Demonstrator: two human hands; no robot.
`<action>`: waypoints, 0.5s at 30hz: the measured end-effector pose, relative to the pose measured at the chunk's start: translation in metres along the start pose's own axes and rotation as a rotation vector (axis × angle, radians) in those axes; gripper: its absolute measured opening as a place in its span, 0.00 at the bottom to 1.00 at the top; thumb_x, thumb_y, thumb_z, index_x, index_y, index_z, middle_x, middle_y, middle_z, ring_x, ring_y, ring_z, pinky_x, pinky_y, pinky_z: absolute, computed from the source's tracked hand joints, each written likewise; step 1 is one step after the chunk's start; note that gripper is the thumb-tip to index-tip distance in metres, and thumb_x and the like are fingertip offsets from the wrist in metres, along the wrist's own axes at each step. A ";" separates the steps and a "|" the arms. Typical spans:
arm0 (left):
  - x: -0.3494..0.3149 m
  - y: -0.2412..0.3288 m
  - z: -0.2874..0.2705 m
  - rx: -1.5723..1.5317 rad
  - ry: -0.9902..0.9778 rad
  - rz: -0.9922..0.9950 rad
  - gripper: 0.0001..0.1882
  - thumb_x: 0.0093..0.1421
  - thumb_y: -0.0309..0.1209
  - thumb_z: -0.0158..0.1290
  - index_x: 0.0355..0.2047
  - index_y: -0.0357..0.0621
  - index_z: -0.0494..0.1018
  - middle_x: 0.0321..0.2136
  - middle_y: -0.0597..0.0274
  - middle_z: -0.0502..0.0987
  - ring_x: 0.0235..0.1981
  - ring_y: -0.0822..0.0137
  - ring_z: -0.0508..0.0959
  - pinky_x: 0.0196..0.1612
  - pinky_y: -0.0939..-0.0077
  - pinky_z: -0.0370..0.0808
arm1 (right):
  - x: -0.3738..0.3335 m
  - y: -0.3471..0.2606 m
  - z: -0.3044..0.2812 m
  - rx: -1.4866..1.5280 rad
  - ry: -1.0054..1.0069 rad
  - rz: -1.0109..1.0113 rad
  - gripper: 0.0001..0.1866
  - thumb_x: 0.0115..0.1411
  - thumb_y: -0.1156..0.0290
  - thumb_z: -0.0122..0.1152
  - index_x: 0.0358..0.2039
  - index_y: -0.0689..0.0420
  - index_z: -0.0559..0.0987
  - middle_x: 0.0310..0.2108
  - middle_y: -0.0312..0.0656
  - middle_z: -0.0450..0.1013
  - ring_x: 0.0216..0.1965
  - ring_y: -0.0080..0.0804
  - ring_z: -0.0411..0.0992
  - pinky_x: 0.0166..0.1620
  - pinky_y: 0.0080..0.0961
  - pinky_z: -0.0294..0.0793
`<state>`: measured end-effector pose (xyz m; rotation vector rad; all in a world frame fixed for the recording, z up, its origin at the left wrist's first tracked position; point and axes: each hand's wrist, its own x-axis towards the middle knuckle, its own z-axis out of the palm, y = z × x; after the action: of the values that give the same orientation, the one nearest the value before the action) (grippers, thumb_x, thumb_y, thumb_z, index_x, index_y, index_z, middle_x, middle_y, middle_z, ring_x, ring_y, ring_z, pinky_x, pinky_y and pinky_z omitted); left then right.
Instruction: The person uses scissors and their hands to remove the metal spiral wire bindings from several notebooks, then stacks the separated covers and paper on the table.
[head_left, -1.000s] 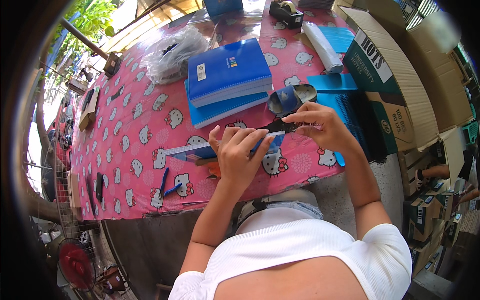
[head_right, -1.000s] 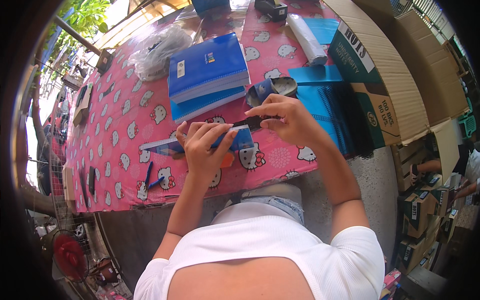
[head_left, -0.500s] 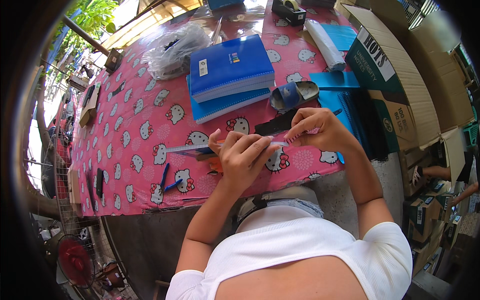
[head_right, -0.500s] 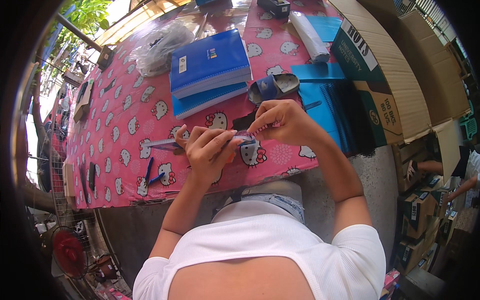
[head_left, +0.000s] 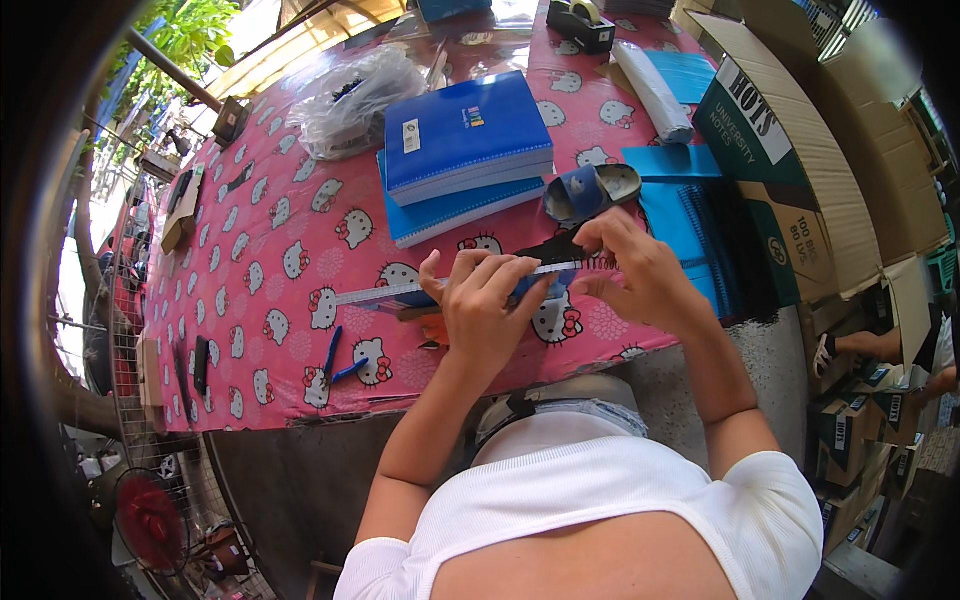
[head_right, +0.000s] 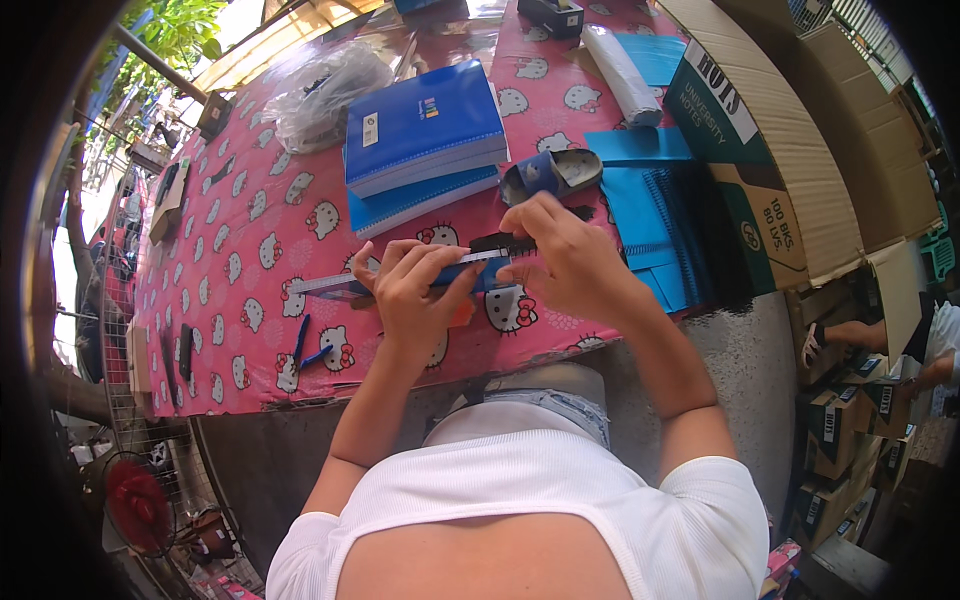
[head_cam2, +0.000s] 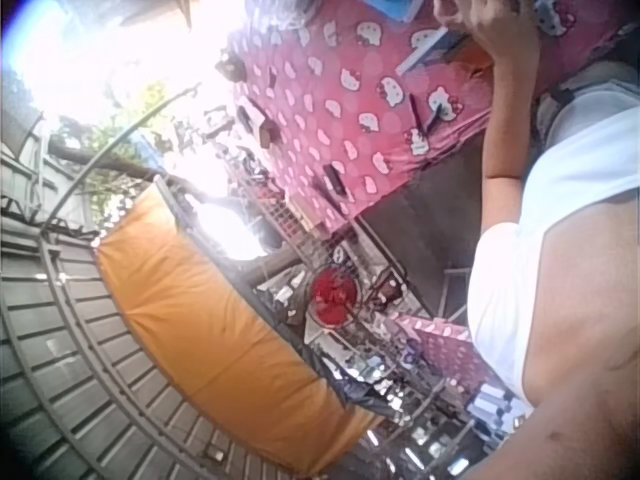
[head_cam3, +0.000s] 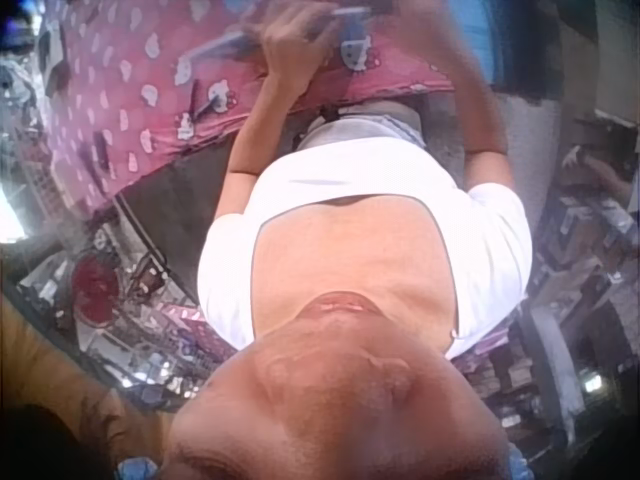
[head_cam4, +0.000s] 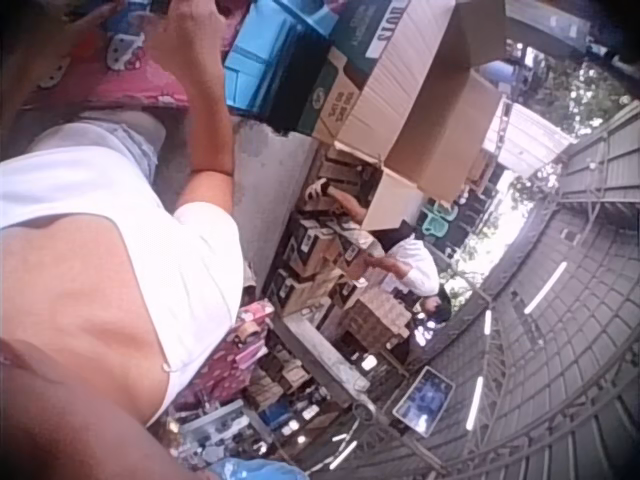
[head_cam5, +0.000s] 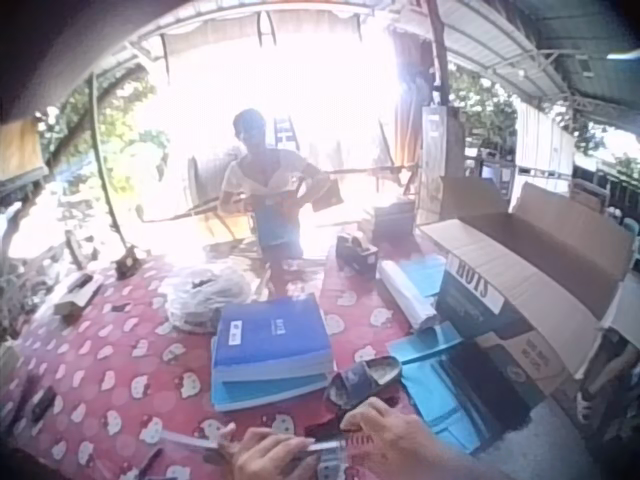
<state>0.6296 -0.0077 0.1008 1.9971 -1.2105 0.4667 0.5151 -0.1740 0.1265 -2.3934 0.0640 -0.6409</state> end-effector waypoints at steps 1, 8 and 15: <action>0.000 0.000 0.000 0.000 0.002 0.001 0.09 0.45 0.38 0.65 0.27 0.53 0.80 0.26 0.74 0.79 0.34 0.69 0.74 0.55 0.57 0.49 | 0.002 -0.004 0.000 -0.031 0.045 -0.005 0.09 0.52 0.76 0.62 0.35 0.56 0.75 0.29 0.40 0.70 0.30 0.42 0.73 0.30 0.35 0.71; -0.001 -0.002 0.002 -0.001 0.016 0.008 0.09 0.46 0.38 0.64 0.27 0.54 0.79 0.26 0.74 0.79 0.32 0.71 0.74 0.54 0.56 0.50 | 0.002 -0.008 0.003 -0.065 0.055 0.005 0.10 0.50 0.77 0.62 0.35 0.57 0.75 0.29 0.39 0.70 0.33 0.42 0.72 0.31 0.36 0.71; 0.000 0.000 -0.001 -0.018 0.001 -0.018 0.09 0.45 0.36 0.65 0.28 0.53 0.80 0.26 0.74 0.80 0.31 0.72 0.74 0.55 0.60 0.51 | 0.008 -0.014 0.005 -0.108 0.009 -0.063 0.09 0.53 0.73 0.62 0.34 0.56 0.74 0.30 0.39 0.70 0.32 0.43 0.72 0.31 0.36 0.71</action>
<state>0.6299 -0.0069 0.1013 1.9906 -1.1916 0.4466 0.5228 -0.1620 0.1349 -2.5051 0.0270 -0.6936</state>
